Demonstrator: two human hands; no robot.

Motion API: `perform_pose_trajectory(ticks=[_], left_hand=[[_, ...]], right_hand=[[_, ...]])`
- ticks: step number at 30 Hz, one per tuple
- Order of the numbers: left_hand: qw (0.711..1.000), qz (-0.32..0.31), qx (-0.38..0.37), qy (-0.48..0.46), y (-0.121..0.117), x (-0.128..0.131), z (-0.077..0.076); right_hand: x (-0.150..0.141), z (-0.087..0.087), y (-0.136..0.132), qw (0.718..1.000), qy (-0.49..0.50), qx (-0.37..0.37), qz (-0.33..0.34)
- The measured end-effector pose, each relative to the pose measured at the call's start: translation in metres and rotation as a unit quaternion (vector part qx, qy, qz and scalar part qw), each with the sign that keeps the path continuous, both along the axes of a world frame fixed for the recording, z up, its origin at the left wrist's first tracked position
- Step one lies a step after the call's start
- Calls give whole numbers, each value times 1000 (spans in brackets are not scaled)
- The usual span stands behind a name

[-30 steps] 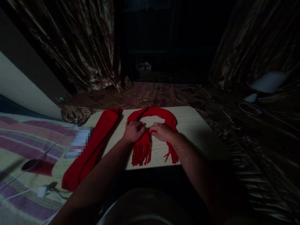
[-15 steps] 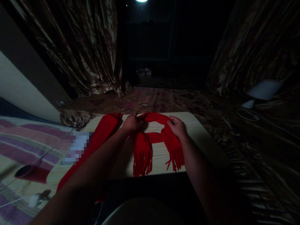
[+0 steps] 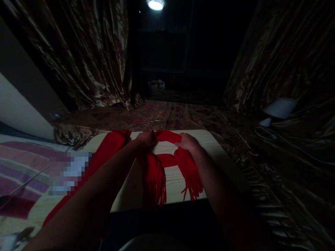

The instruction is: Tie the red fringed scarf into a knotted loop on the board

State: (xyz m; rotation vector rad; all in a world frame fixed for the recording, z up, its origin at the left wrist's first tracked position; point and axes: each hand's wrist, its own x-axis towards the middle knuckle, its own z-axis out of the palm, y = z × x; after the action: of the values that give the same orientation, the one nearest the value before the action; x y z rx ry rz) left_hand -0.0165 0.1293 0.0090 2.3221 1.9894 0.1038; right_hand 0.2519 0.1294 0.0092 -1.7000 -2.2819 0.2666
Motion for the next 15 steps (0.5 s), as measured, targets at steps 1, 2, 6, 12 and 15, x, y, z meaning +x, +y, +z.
perform_pose_trajectory(ticks=[1,2,6,12,15], left_hand=[[1000,-7,11,-5,1,3,1],[1000,-18,19,-10,2,6,1],[998,-50,14,-24,7,18,0],[997,-52,15,-60,22,17,0],[993,-70,27,-87,33,10,0]], right_hand=[[-8,4,6,1000,-13,17,14],[-16,6,13,999,-18,31,37],[-43,4,37,991,-23,-9,132],[-54,11,53,991,-28,-91,98],[-54,17,56,989,-12,-120,82]])
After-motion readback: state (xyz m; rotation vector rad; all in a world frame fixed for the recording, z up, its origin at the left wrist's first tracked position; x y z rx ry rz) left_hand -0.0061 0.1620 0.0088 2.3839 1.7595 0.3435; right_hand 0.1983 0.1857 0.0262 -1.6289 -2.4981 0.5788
